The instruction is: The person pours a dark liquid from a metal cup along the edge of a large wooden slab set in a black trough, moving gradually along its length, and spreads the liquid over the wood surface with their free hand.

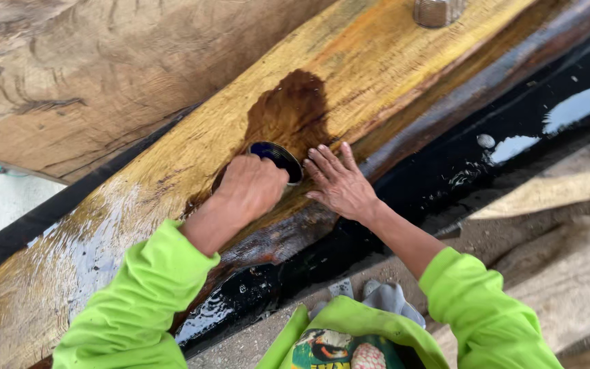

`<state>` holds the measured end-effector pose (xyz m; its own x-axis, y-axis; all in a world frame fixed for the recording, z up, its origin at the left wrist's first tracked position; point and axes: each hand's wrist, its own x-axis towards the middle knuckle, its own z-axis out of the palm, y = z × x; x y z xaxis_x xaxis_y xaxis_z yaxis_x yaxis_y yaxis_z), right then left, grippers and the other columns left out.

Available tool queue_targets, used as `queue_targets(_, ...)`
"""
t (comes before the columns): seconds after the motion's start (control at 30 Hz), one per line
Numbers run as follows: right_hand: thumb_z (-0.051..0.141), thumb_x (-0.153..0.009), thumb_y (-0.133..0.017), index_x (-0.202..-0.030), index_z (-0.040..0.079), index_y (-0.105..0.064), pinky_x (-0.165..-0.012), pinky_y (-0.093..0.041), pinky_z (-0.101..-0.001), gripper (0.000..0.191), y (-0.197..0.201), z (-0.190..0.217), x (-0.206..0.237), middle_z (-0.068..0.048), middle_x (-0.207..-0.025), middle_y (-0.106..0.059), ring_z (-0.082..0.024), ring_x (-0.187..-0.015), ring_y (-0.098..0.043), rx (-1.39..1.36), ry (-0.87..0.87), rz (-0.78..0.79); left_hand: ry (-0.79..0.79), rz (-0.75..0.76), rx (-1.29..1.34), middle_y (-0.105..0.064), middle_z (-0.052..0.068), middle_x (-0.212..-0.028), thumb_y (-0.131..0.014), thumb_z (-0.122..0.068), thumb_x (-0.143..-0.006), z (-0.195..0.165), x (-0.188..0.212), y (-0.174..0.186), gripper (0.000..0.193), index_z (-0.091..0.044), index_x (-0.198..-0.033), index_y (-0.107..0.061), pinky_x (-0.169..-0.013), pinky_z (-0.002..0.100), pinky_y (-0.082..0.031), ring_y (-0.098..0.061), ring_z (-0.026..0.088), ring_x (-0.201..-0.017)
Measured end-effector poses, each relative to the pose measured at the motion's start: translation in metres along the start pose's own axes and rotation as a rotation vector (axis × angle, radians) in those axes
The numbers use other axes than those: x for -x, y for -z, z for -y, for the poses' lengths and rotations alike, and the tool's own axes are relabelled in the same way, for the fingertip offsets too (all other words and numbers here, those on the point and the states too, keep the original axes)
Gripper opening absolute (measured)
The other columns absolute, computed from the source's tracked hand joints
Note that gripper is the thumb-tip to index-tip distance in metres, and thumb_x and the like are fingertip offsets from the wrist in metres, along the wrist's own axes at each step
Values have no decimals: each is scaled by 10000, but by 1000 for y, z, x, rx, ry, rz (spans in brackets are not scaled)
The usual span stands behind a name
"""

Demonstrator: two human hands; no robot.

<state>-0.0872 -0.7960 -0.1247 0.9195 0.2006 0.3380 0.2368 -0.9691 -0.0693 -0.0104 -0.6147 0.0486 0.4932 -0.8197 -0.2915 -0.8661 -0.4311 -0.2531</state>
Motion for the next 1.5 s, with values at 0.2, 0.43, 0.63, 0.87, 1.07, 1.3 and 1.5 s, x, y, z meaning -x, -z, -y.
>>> queue_targets(0.2,535,-994,-528,-1494,17,-494,-1228,-170,-636,721,1,2,-18,-184,-1597,-411,-361,-1521,-294,-66,13,-89,-15,-182,212,-682,132,-879,-646,-190,-883,16,63,-5,123,-84,-917,-699,-732,481,-539,-662,335,-905)
queue_targets(0.43,530,-936,-583,-1501,17,-469,-1226,-170,-626,772,0,7,-19,-195,-1588,-392,-374,-1523,-278,-95,52,-56,144,-319,370,-663,131,-819,-692,-259,-904,16,105,-21,204,-61,-857,-674,-733,476,-557,-665,336,-879)
queue_targets(0.63,547,-892,-591,-1539,35,-382,-1225,-148,-628,851,-5,3,-17,-200,-1618,-324,-377,-1530,-226,-93,52,29,230,-118,213,-719,191,-854,-693,-259,-874,29,96,-41,224,-38,-899,-724,-642,463,-612,-702,342,-810)
queue_targets(0.87,571,-932,-576,-1583,38,-324,-1223,-125,-635,878,-6,0,-14,-210,-1649,-260,-399,-1543,-173,-41,57,107,313,490,-64,-688,82,-732,-567,-94,-1023,49,56,-66,243,-42,-832,-708,-579,374,-562,-669,167,-676)
queue_targets(1.07,567,-914,-600,-1582,55,-307,-1203,-100,-639,892,-3,5,-23,-219,-1643,-230,-411,-1531,-145,67,31,254,307,535,-137,-659,67,-781,-624,-167,-992,39,25,-74,183,-52,-918,-747,-656,391,-503,-622,182,-735)
queue_targets(1.3,568,-904,-621,-1589,75,-308,-1218,-106,-632,901,4,7,-19,-210,-1652,-253,-404,-1545,-156,40,43,221,319,544,-167,-708,45,-812,-715,-153,-935,34,21,-73,144,-33,-989,-772,-612,382,-451,-640,178,-752)
queue_targets(1.5,571,-902,-621,-1595,64,-300,-1210,-108,-649,917,0,10,-18,-215,-1651,-248,-406,-1543,-148,45,41,233,418,590,-172,-669,18,-794,-761,-121,-889,39,38,-86,129,-50,-994,-784,-548,375,-352,-605,191,-731)
